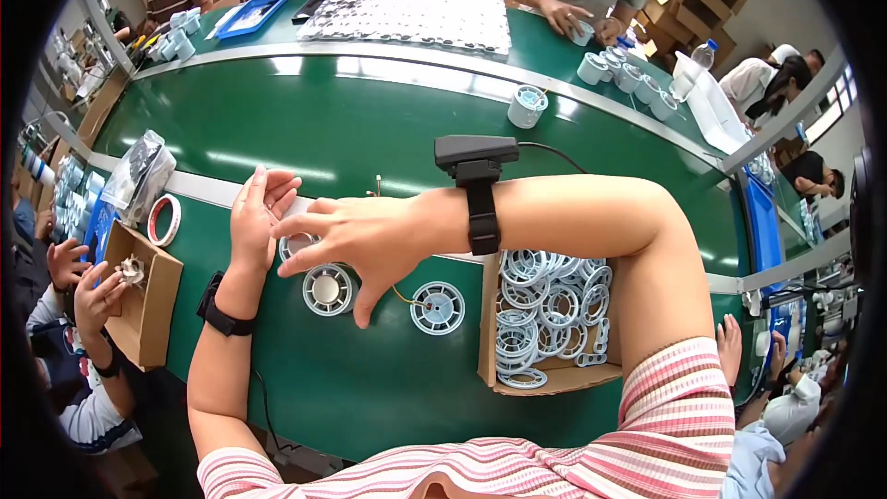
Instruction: Assembling white plastic rings into circular black electronic component bases on a factory production line.
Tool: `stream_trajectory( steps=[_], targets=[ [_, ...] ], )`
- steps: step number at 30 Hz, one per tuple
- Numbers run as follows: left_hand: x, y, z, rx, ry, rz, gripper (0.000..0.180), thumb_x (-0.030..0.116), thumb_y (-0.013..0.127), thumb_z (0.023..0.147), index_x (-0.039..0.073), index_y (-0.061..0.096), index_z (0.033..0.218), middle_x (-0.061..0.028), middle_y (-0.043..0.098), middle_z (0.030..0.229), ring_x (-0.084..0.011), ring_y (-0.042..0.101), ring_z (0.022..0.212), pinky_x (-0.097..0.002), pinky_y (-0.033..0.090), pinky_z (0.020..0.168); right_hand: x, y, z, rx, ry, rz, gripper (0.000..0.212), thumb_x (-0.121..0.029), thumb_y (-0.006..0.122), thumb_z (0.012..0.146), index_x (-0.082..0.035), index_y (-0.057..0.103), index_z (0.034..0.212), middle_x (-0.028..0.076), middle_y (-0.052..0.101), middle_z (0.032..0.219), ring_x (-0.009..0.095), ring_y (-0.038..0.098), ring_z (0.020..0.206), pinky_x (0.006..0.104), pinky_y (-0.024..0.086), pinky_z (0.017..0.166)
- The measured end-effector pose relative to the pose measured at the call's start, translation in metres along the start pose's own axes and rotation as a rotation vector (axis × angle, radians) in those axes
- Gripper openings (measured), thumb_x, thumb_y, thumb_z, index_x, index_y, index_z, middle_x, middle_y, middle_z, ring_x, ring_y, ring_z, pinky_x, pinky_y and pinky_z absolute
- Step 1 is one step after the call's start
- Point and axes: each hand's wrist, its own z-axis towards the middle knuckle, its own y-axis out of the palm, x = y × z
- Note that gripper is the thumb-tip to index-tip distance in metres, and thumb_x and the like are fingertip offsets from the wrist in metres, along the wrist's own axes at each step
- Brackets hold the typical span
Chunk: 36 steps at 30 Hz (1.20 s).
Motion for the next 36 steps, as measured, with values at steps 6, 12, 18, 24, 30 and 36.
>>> stream_trajectory(
  steps=[6,12,18,24,30,36],
  targets=[
    [0.004,-0.006,0.001,-0.096,0.072,0.064,0.041,0.037,0.046,0.112,0.0,0.065,0.112,-0.0112,0.071,0.108,-0.0194,0.07,0.103,-0.0295,0.057,0.091,0.023,-0.083,-0.067,-0.03,0.505,-0.18,0.059,-0.049,0.076,0.09,-0.013,0.064,0.134,0.016,0.057,0.141,0.041,0.054,0.127,0.0498,0.045,0.109],
    [0.0,-0.004,0.004,-0.096,0.089,0.158,0.043,0.039,0.046,0.112,0.001,0.067,0.11,-0.0097,0.073,0.103,-0.0166,0.071,0.096,-0.0262,0.057,0.086,0.04,-0.111,-0.202,-0.004,1.248,-0.955,0.056,-0.045,0.078,0.087,-0.013,0.063,0.13,0.017,0.058,0.136,0.041,0.06,0.12,0.0489,0.051,0.101],
    [0.004,-0.011,0.001,-0.094,0.095,0.245,0.045,0.041,0.047,0.112,0.001,0.069,0.107,-0.0089,0.074,0.099,-0.0151,0.071,0.092,-0.0251,0.057,0.085,0.08,-0.129,-0.223,0.13,1.368,-0.613,0.048,-0.032,0.079,0.086,-0.013,0.06,0.126,0.017,0.056,0.134,0.042,0.063,0.115,0.049,0.056,0.092],
    [0.001,-0.002,0.001,-0.138,0.098,0.247,0.047,0.042,0.046,0.112,0.001,0.069,0.105,-0.0089,0.074,0.098,-0.015,0.071,0.092,-0.0254,0.057,0.085,0.158,-0.16,-0.269,0.474,1.199,-0.796,0.036,-0.025,0.074,0.088,-0.015,0.062,0.121,0.016,0.058,0.132,0.041,0.067,0.106,0.0476,0.057,0.087],
    [0.004,-0.012,0.0,-0.13,0.109,0.274,0.048,0.042,0.045,0.112,0.001,0.069,0.104,-0.0092,0.074,0.099,-0.0157,0.072,0.093,-0.0261,0.057,0.088,0.178,-0.191,-0.292,0.478,1.233,-0.749,0.043,-0.03,0.069,0.093,-0.017,0.06,0.133,0.019,0.054,0.139,0.042,0.06,0.121,0.0471,0.054,0.095],
    [0.002,-0.009,0.003,-0.16,0.113,0.249,0.048,0.041,0.044,0.113,0.0,0.069,0.105,-0.0104,0.074,0.101,-0.0156,0.071,0.094,-0.0253,0.057,0.086,0.182,-0.227,-0.416,0.578,1.753,-1.061,0.067,-0.055,0.04,0.104,-0.01,0.044,0.154,0.026,0.041,0.158,0.044,0.035,0.148,0.0537,0.024,0.122]
  ],
)
